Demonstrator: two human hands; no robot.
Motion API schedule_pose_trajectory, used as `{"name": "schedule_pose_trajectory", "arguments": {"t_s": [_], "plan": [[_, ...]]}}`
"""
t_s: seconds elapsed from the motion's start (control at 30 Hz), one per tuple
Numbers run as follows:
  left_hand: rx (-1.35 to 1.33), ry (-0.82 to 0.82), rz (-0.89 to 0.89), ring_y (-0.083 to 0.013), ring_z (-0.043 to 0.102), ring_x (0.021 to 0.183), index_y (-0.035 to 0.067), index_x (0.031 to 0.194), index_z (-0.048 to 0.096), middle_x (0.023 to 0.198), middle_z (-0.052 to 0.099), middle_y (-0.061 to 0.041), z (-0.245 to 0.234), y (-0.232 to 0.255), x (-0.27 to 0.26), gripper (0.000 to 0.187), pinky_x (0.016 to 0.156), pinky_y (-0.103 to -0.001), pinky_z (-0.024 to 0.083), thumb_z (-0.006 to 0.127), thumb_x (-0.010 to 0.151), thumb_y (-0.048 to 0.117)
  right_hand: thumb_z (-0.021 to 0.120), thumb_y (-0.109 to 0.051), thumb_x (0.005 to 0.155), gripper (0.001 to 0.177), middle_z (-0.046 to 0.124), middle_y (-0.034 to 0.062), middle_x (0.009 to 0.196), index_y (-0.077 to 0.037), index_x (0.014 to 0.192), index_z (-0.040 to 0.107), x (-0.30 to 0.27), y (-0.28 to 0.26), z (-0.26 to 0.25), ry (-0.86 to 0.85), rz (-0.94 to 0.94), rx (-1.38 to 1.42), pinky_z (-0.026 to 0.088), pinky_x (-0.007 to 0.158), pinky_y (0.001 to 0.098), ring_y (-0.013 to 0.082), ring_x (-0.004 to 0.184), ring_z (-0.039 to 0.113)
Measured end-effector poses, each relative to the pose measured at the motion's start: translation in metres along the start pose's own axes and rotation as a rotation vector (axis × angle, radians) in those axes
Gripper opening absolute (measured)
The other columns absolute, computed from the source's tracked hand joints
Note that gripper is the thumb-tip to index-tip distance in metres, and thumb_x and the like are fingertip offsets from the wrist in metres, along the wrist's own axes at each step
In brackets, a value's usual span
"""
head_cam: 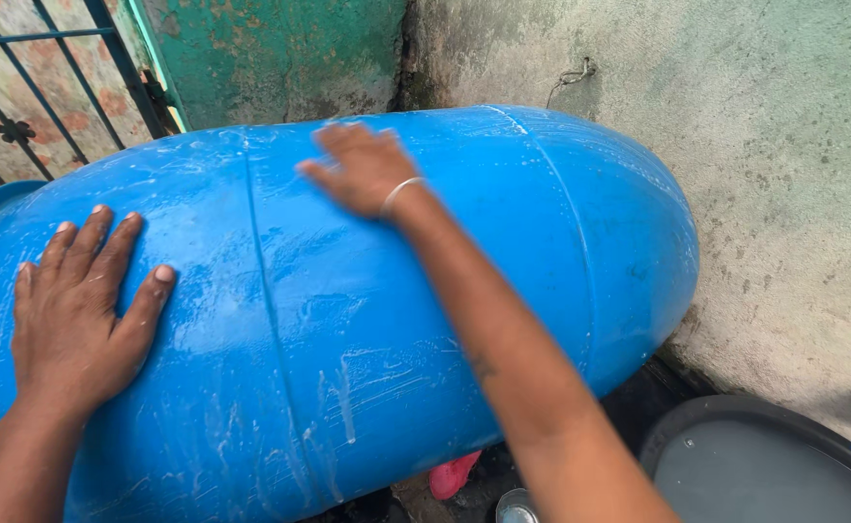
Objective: The person cleans the exterior of a large blue plastic barrel using a pink sponge and soapy water, applying soap in circular motions and then wiping the surface with their bare hands.
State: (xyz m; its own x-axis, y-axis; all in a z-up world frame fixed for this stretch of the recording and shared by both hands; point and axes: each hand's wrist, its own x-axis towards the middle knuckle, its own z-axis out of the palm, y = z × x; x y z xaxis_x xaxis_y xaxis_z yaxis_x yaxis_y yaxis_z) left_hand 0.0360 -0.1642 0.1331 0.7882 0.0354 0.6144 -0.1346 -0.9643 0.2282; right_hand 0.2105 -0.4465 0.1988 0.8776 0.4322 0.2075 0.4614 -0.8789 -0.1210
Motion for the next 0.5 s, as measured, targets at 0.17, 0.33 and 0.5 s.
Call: {"name": "schedule_pose_trajectory", "arguments": {"t_s": [0.17,0.33,0.5], "plan": [[0.047,0.018,0.021,-0.0373,0.026,0.158,0.019,0.156,0.049,0.165,0.040,-0.016,0.017,-0.017,-0.009,0.069,0.125,-0.061,0.014,0.043,0.102,0.061,0.031,-0.063,0.099,0.068,0.034,0.0006,0.163,-0.025,0.155,0.040,-0.040,0.238,-0.052,-0.004,0.454,0.071,0.019,0.124,0.0443,0.0217,0.153,0.027],[0.085,0.037,0.031,-0.0383,0.026,0.160,0.017,0.156,0.051,0.165,0.041,-0.018,0.026,-0.022,-0.008,0.068,0.128,-0.062,0.013,0.043,0.103,0.059,0.033,-0.053,0.099,0.070,0.033,0.0080,0.166,-0.017,0.159,0.034,-0.174,0.376,-0.031,0.323,0.830,0.512,0.026,0.123,0.0450,0.0277,0.151,0.034],[0.003,0.044,-0.003,-0.0421,0.026,0.157,0.013,0.153,0.049,0.164,0.040,-0.022,0.027,-0.013,0.009,0.070,0.126,-0.063,0.013,0.045,0.105,0.064,0.016,-0.052,0.107,0.070,0.016,0.0120,0.170,-0.008,0.162,0.019,-0.246,0.366,0.036,0.529,0.833,0.306,0.007,0.127,0.0433,0.0308,0.158,0.011]]}}
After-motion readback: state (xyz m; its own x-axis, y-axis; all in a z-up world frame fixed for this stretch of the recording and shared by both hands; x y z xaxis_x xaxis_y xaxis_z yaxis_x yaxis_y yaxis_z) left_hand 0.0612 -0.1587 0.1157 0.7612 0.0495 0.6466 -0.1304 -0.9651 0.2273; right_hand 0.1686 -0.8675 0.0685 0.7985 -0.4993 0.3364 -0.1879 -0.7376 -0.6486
